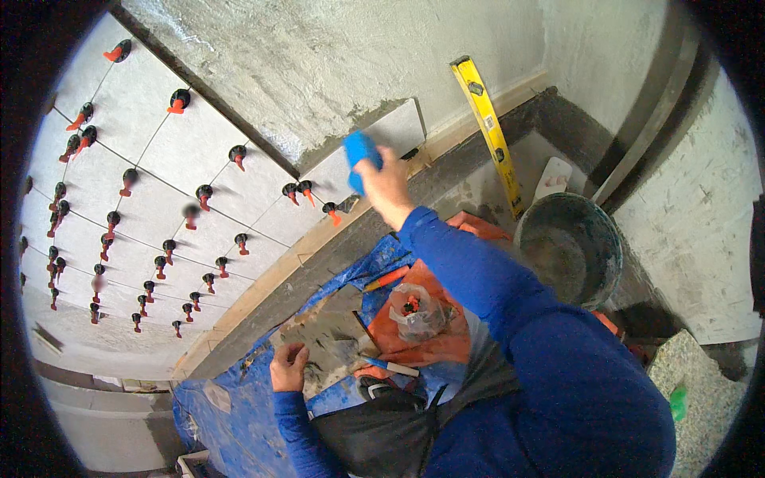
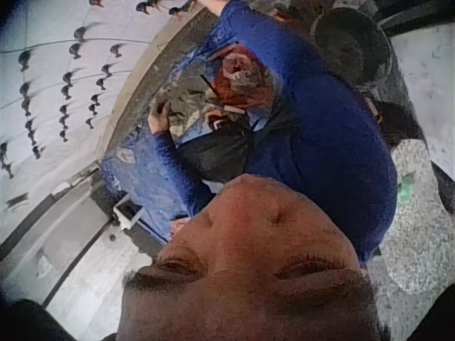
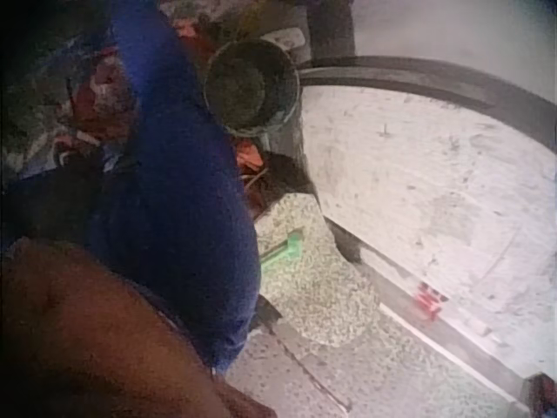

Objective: The person applies adhesive to a wall using a notched trowel, places a tile, and secures it with tile leveling clips. They then use a spirit level to check alignment and clean excess adhesive with a sponge.

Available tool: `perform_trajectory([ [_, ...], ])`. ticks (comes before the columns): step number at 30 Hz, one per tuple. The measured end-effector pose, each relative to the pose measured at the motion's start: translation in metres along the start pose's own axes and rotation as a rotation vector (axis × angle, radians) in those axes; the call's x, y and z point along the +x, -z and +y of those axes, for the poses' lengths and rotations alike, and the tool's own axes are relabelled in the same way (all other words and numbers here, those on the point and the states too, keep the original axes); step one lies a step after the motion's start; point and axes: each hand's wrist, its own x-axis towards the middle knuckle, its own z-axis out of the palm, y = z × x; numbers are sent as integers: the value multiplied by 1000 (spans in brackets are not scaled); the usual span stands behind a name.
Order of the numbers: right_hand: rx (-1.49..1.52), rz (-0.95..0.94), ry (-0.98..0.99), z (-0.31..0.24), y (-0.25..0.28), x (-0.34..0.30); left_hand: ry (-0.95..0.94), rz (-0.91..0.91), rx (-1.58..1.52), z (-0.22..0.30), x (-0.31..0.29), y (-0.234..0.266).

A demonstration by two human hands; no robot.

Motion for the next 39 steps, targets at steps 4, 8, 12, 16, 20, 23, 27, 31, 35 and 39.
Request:
perform_trajectory([
  [4,166,447,13,0,51,57,73,-11,-48,-8,-3,5],
  [8,88,385,-191,20,57,85,102,-30,-28,-10,-3,6],
  [12,-117,205,-129,33,7,44,100,-37,-17,-2,2,1],
  [16,86,-235,-370,22,9,22,36,-55,50,-1,9,0],
  [20,262,123,-341,7,52,58,-50,-35,28,-12,2,2],
  [23,313,302,-404,10,73,79,0,-41,12,-21,2,2],
  [27,384,202,-489,15,51,74,59,-58,31,-22,4,0],
  [31,340,18,-520,15,19,45,72,-54,58,-14,6,-1],
  [35,284,-129,-421,10,5,22,78,-72,36,-9,5,0],
  [39,114,20,-22,4,-12,6,59,-46,25,-4,6,-1],
])
